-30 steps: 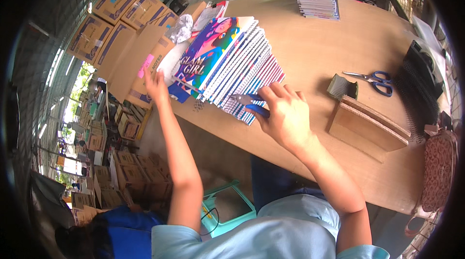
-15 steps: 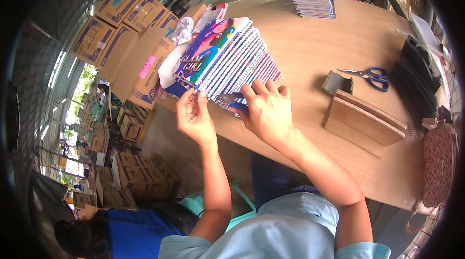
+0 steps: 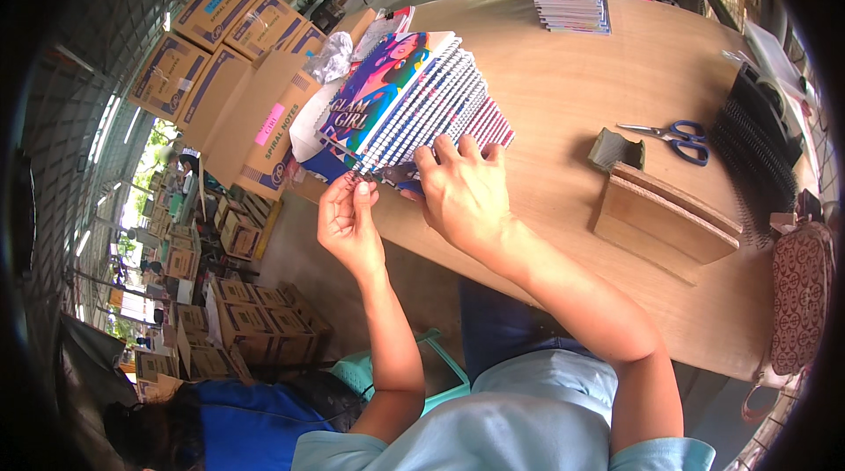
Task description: The person sits at a table and uses a pair of blue pliers to trim the spiral binding of a stack of notebooks. They repeatedly pull the pliers along the edge of the notebooks to remove excess wire, then place the pliers down and adjust the stack.
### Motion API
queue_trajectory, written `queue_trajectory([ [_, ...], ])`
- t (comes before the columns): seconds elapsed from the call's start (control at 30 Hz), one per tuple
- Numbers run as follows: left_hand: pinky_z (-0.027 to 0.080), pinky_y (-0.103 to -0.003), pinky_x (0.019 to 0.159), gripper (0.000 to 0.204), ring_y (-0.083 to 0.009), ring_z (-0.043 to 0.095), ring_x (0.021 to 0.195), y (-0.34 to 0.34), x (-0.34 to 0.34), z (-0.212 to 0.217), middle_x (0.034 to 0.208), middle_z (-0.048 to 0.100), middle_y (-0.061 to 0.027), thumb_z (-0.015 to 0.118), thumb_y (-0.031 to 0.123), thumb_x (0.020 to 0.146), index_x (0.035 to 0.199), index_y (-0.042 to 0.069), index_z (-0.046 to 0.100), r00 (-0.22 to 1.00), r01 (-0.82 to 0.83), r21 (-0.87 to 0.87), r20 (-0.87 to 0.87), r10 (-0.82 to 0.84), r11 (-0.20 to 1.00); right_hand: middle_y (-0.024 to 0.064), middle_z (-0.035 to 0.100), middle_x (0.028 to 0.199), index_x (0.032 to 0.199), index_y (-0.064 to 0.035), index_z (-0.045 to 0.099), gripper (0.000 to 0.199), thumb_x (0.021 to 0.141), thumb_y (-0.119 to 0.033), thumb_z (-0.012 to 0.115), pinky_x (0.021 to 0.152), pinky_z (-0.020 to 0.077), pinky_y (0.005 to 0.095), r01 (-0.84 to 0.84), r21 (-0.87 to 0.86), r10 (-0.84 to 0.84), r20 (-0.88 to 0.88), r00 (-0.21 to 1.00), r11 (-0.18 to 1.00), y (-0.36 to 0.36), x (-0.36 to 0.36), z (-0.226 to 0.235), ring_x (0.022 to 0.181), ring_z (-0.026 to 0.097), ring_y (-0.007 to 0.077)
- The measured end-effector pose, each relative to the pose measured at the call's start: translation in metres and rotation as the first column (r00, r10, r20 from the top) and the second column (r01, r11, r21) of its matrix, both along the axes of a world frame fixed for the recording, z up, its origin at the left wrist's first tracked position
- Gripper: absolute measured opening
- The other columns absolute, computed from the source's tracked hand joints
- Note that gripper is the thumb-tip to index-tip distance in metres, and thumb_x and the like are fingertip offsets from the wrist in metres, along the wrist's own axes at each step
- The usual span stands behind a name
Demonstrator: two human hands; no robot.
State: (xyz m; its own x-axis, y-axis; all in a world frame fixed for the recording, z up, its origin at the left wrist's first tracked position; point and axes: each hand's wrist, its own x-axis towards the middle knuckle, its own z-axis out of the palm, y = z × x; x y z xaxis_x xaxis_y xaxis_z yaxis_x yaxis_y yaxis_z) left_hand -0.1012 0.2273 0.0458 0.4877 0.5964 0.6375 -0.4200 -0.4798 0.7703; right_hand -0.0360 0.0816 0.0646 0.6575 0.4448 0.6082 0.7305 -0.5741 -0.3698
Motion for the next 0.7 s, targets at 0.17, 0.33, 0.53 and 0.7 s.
queue_trajectory([
  [0.17, 0.059, -0.027, 0.073, 0.02, -0.0162, 0.068, 0.086, -0.003, 0.001, 0.002, 0.099, 0.068, -0.0132, 0.064, -0.002, 0.091, 0.11, -0.007, 0.06, 1.0, -0.003, -0.017, 0.014, 0.003, 1.0, 0.0107, 0.064, 0.084, 0.09, -0.0067, 0.064, 0.035, 0.078, -0.038, 0.072, 0.068, 0.046, 0.0475, -0.08, -0.002, 0.08, -0.089, 0.993, 0.997, 0.003, 0.01, -0.004, 0.078, 0.063, 0.0292],
  [0.33, 0.058, -0.027, 0.073, 0.019, -0.0154, 0.068, 0.087, 0.0, 0.001, 0.001, 0.099, 0.068, -0.0131, 0.064, -0.003, 0.091, 0.108, -0.008, 0.061, 1.0, -0.025, -0.027, 0.001, 0.025, 0.999, 0.0094, 0.063, 0.087, 0.091, -0.0064, 0.063, 0.038, 0.076, -0.039, 0.074, 0.069, 0.0466, 0.0461, -0.05, 0.035, 0.053, -0.09, 0.995, 0.998, -0.006, 0.004, 0.01, 0.08, 0.062, 0.0282],
  [0.53, 0.058, -0.026, 0.074, 0.019, -0.0149, 0.067, 0.088, -0.003, 0.002, 0.003, 0.099, 0.069, -0.0129, 0.064, -0.003, 0.091, 0.109, -0.007, 0.062, 1.0, -0.023, -0.008, 0.011, 0.023, 1.0, 0.0077, 0.062, 0.089, 0.092, -0.0069, 0.063, 0.038, 0.076, -0.039, 0.074, 0.069, 0.0447, 0.0459, -0.003, 0.009, 0.002, 0.101, 0.995, 1.0, 0.005, 0.0, 0.009, 0.083, 0.062, 0.0264],
  [0.7, 0.059, -0.028, 0.075, 0.019, -0.0164, 0.069, 0.088, -0.001, 0.001, 0.001, 0.1, 0.069, -0.0139, 0.063, -0.003, 0.091, 0.11, -0.008, 0.061, 1.0, -0.03, 0.025, -0.001, 0.03, 0.999, 0.0081, 0.062, 0.085, 0.09, -0.0067, 0.064, 0.037, 0.075, -0.039, 0.075, 0.069, 0.0465, 0.0452, -0.09, -0.01, 0.09, -0.037, 0.995, 0.996, 0.01, 0.006, 0.004, 0.079, 0.063, 0.0266],
])
